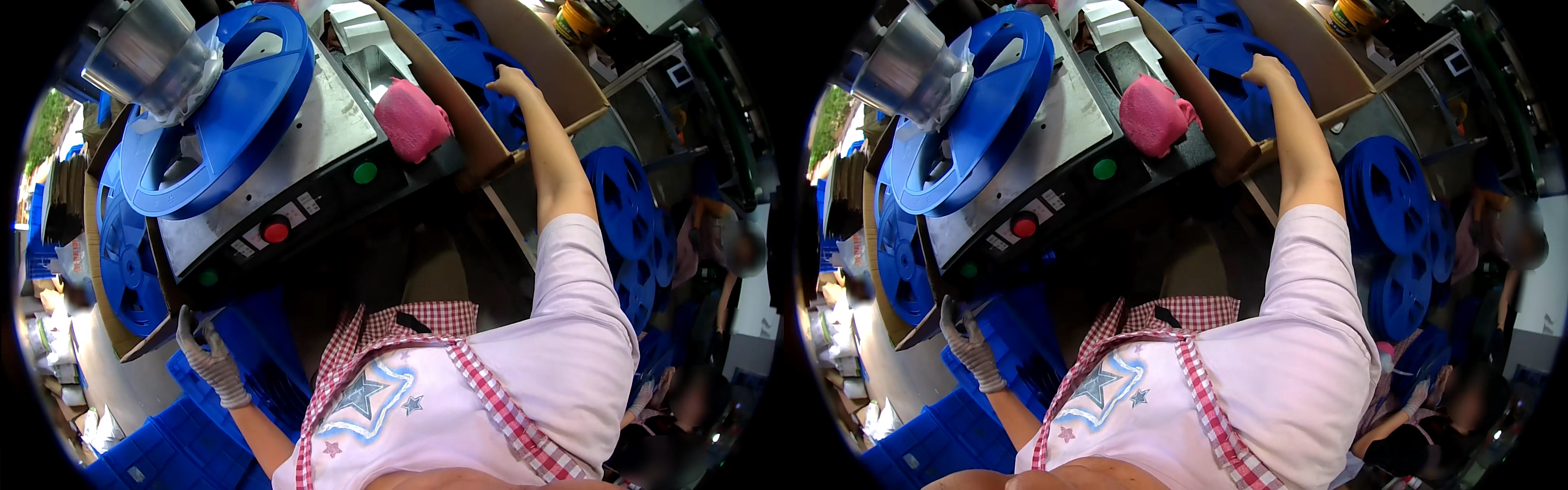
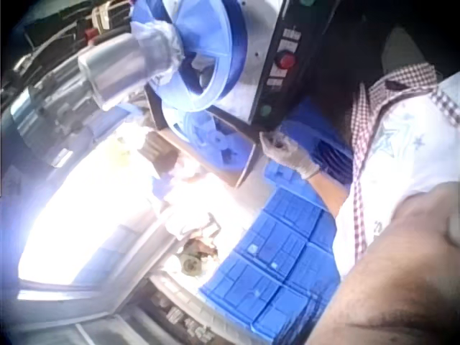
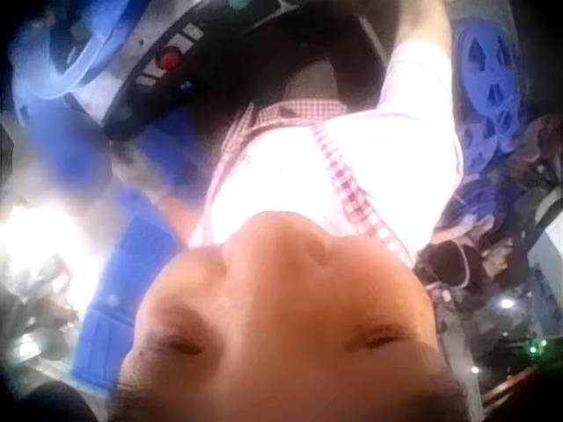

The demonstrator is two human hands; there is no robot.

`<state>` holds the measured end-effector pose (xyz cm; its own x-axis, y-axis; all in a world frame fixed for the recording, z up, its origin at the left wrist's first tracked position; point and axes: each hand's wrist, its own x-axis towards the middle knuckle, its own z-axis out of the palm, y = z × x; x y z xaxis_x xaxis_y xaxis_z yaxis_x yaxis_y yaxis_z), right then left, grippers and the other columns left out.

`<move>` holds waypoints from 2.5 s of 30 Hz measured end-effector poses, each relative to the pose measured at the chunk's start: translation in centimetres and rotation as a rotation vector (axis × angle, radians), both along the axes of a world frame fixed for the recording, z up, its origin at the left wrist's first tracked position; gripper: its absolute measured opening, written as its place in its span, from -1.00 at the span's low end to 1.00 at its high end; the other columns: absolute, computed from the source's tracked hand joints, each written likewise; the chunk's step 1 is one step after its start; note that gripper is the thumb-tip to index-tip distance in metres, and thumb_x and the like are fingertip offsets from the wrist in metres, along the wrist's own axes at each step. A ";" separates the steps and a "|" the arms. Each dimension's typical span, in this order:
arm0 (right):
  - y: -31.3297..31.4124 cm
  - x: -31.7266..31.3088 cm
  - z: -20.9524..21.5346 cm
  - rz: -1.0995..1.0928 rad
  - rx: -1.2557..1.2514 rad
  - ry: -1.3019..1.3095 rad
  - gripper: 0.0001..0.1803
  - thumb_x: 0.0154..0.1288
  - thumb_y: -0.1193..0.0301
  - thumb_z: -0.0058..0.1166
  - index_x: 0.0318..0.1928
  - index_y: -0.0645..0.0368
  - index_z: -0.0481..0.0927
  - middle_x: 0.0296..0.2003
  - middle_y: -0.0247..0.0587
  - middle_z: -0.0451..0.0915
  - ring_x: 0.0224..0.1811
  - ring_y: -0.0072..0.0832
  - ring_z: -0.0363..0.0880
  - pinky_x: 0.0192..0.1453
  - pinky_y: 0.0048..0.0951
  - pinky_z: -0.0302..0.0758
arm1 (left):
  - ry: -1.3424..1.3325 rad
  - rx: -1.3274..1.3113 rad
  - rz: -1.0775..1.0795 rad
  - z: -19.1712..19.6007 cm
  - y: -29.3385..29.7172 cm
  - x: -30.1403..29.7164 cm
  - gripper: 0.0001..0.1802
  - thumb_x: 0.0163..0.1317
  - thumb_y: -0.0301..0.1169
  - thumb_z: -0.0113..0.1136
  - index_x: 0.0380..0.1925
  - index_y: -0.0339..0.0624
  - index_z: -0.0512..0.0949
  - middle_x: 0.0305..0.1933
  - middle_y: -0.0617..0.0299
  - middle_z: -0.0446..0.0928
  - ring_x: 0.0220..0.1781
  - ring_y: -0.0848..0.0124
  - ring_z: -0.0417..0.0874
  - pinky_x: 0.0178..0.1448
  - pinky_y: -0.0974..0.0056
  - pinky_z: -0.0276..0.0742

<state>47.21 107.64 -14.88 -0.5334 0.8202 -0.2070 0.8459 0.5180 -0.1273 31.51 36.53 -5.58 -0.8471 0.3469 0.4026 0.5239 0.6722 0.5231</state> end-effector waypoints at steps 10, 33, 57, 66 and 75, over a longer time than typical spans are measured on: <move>3.3 -1.5 -7.8 -0.165 -0.363 -0.566 0.12 -0.03 -0.16 0.29 0.36 0.35 0.18 0.29 0.20 0.31 0.32 -0.09 0.36 0.32 -0.14 0.35 | -0.029 0.029 0.047 1.8 1.6 0.9 -0.59 0.25 -0.58 0.03 0.12 -0.17 0.49 0.06 0.14 0.51 0.00 0.33 0.53 0.02 0.33 0.45; -24.2 12.2 18.9 -0.033 -0.769 1.692 -0.53 0.32 0.08 -0.03 -0.02 0.23 0.49 -0.30 -0.19 0.53 -0.25 -0.47 0.52 -0.04 -0.39 0.50 | 0.883 -0.442 -0.484 8.6 13.1 -16.7 -0.66 0.08 -0.52 0.13 -0.09 -0.06 0.54 -0.24 0.16 0.51 -0.12 0.18 0.56 0.08 0.13 0.47; -38.0 6.5 10.4 0.245 -1.411 1.649 -0.27 0.18 0.12 0.03 0.14 0.46 0.16 -0.06 0.05 0.28 0.05 -0.22 0.28 0.24 -0.25 0.27 | -0.251 -0.418 0.463 -21.6 -38.4 -0.6 -0.70 0.36 -0.28 0.00 0.01 -0.12 0.54 -0.01 -0.10 0.56 0.04 -0.13 0.53 0.09 0.00 0.47; -39.4 7.2 12.0 0.210 -1.228 1.728 -0.29 0.22 0.12 0.02 0.16 0.43 0.14 -0.04 0.07 0.29 0.05 -0.22 0.30 0.21 -0.28 0.33 | -0.153 -0.372 0.183 -13.5 -26.8 -11.4 -0.55 0.24 -0.45 0.15 0.16 -0.06 0.41 0.00 -0.06 0.54 0.09 0.07 0.56 0.13 0.12 0.50; -41.6 6.3 12.8 0.090 -1.192 1.734 -0.37 0.33 0.13 -0.07 0.21 0.36 0.19 -0.07 0.04 0.40 -0.02 -0.23 0.43 0.09 -0.24 0.51 | -0.030 -0.705 0.211 -2.4 -2.0 -28.7 -0.33 0.30 -0.19 0.05 0.39 -0.03 0.15 0.11 -0.16 0.48 0.15 0.03 0.53 0.20 -0.03 0.42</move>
